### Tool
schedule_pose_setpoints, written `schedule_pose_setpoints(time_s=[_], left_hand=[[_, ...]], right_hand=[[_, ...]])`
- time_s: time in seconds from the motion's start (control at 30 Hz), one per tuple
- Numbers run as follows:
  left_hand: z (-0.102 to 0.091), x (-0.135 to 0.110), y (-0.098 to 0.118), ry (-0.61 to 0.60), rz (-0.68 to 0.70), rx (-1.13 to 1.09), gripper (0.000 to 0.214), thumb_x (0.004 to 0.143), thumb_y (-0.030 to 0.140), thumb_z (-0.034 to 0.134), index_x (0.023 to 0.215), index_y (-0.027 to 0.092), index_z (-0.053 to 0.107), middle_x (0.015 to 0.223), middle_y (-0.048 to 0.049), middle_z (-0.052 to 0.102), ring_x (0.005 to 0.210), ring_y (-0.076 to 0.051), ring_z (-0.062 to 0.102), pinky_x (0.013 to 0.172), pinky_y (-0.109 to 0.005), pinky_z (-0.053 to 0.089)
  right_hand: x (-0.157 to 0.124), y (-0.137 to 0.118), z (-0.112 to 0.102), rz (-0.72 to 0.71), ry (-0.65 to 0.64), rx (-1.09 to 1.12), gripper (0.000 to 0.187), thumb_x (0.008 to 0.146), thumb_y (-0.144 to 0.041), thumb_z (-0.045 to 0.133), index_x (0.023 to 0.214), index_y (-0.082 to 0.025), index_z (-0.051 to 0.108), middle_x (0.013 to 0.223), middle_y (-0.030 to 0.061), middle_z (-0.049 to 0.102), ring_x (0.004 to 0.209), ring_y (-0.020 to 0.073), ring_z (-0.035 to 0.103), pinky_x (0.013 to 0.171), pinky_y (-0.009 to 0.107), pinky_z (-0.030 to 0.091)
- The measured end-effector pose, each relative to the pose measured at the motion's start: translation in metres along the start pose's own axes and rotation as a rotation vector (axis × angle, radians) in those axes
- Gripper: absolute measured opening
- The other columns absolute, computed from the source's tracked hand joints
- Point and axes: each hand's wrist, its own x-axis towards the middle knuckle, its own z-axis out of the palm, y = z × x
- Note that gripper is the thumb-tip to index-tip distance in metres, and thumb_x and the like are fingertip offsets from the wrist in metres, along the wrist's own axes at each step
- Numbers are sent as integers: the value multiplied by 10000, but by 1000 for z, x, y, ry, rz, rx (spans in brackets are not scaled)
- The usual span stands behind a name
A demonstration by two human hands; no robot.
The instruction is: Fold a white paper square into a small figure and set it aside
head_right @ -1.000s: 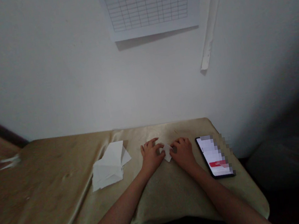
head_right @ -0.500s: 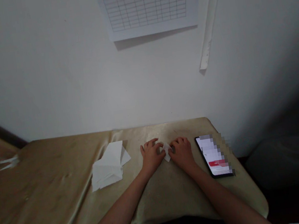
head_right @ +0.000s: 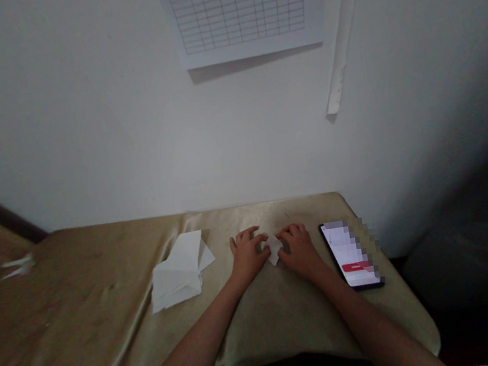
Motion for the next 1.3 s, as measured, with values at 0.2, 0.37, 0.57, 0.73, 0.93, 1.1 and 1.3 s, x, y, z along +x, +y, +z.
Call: schedule_pose_setpoints(time_s=[0.2,0.37,0.57,0.73,0.93,1.1,1.3], left_hand=[[-2,1,0,-34,-6,3,245,824,321,707,1066,353,731,1447,-10,528,1371,-291,387,1191,-654,84],[-3,1,-3,-43,27,2,237,831,318,700,1062,362,728,1433,-4,537,1363,-290,398,1186,-671,72],[-4,3,-6,-58,48,0,243,827,317,705,1064,369,722,1441,7,535,1367,-286,399,1176,-695,63],[-6,3,-10,-85,72,-3,273,806,355,733,1077,370,717,1471,13,516,1379,-303,394,1167,-713,79],[-11,2,-14,-147,121,-10,446,742,469,789,1162,366,681,1537,-4,452,1414,-327,362,1164,-737,46],[-11,3,-14,-187,136,3,653,624,598,841,1193,334,660,1557,-46,430,1426,-379,343,1141,-781,16],[-12,5,-15,-202,126,4,639,611,586,855,1171,346,663,1565,-44,419,1436,-385,341,1135,-790,35]], right_hand=[[-2,8,-8,-51,-66,-4,284,836,-186,613,1098,-229,714,1171,87,628,1170,255,475,1052,416,393],[-1,8,-7,-56,-68,5,222,849,-225,648,1058,-230,725,1168,83,631,1178,256,482,1051,414,404],[0,6,-1,-49,-48,10,189,841,-251,679,1022,-225,728,1132,83,650,1145,260,497,1018,414,421],[2,2,3,-8,-7,32,121,827,-253,703,940,-218,731,1076,74,661,1121,251,498,1006,395,416],[3,5,4,12,8,80,78,819,-250,724,891,-223,739,1050,72,658,1125,255,495,1010,395,412],[4,12,8,33,7,107,82,811,-286,752,872,-232,754,1058,89,657,1126,277,503,1010,429,420],[5,18,4,40,-31,165,57,804,-242,750,857,-245,771,1054,84,670,1130,281,504,1015,435,425]])
